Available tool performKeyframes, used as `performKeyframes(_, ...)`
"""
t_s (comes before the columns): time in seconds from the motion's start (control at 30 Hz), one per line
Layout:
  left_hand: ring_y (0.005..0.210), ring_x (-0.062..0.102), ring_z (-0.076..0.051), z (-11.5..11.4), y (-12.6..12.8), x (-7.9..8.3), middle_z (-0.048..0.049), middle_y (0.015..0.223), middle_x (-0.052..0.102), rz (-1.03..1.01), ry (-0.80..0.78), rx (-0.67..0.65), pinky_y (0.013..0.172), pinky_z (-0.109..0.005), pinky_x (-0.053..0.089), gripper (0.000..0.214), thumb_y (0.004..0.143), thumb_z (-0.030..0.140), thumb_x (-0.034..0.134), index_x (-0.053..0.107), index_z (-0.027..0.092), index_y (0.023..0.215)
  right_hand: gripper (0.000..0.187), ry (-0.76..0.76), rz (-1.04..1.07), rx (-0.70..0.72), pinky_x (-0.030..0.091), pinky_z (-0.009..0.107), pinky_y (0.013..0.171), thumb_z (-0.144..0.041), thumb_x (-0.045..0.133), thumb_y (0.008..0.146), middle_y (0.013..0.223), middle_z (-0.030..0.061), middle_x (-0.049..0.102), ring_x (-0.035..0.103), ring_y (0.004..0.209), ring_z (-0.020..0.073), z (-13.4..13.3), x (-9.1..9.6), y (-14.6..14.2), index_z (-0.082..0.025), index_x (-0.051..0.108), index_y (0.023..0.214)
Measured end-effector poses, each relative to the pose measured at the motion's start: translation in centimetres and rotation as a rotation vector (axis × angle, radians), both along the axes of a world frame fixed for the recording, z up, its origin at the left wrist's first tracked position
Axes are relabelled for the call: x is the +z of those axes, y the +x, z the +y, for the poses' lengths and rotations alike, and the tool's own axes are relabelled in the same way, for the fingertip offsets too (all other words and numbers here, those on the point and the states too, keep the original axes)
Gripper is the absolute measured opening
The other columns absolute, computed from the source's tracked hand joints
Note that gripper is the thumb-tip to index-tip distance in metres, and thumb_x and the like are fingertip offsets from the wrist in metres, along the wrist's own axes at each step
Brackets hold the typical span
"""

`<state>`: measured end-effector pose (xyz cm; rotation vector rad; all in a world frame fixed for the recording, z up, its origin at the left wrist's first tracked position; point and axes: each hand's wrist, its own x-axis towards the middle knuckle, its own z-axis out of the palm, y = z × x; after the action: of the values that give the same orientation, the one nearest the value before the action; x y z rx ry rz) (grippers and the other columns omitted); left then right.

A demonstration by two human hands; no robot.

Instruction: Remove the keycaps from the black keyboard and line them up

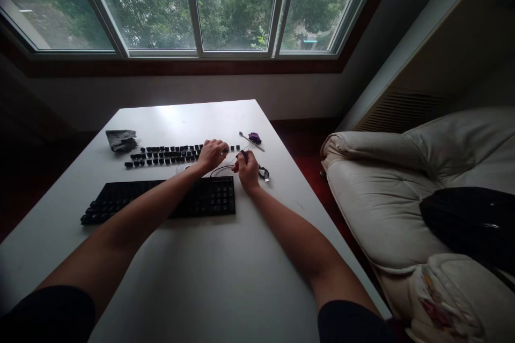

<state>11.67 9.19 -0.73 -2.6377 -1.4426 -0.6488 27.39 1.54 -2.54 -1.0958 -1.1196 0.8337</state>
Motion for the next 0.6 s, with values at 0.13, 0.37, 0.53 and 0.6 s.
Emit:
performKeyframes(0.13, 0.104, 0.054, -0.030, 0.4, 0.5, -0.8, -0.0118, 0.100, 0.069, 0.018, 0.004, 0.045, 0.092, -0.045, 0.037, 0.015, 0.087, 0.020, 0.058, 0.068, 0.019, 0.098, 0.031, -0.001, 0.002, -0.004, 0.048, 0.022, 0.047, -0.052, 0.053, 0.093, 0.058, -0.0056, 0.058, 0.058, 0.046, 0.0113, 0.0, -0.1, -0.1, -0.022, 0.048, 0.086)
performKeyframes(0.37, 0.106, 0.051, -0.032, 0.4, 0.1, -1.5, -0.0116, 0.099, 0.069, 0.035, 0.032, 0.051, 0.090, -0.046, 0.037, 0.016, 0.085, 0.018, 0.058, 0.068, 0.021, 0.097, 0.032, -0.004, -0.001, 0.012, 0.048, 0.022, 0.046, -0.053, 0.054, 0.093, 0.058, -0.0054, 0.058, 0.056, 0.044, 0.0110, 0.1, -0.3, -0.3, -0.022, 0.048, 0.087)
performKeyframes(0.53, 0.107, 0.050, -0.032, 0.2, -0.2, -1.2, -0.0118, 0.102, 0.068, 0.034, 0.021, 0.052, 0.090, -0.046, 0.037, 0.017, 0.085, 0.018, 0.059, 0.068, 0.021, 0.099, 0.031, 0.012, 0.017, 0.039, 0.048, 0.023, 0.046, -0.052, 0.055, 0.093, 0.059, -0.0051, 0.058, 0.056, 0.045, 0.0112, 0.0, -0.1, -0.2, -0.022, 0.048, 0.087)
performKeyframes(0.6, 0.107, 0.050, -0.032, 0.0, -0.4, -0.9, -0.0118, 0.103, 0.068, 0.029, 0.023, 0.048, 0.091, -0.046, 0.037, 0.017, 0.086, 0.020, 0.059, 0.068, 0.021, 0.100, 0.031, 0.027, 0.018, 0.088, 0.048, 0.024, 0.046, -0.051, 0.056, 0.093, 0.060, -0.0046, 0.058, 0.057, 0.046, 0.0116, 0.0, 0.2, 0.0, -0.022, 0.049, 0.086)
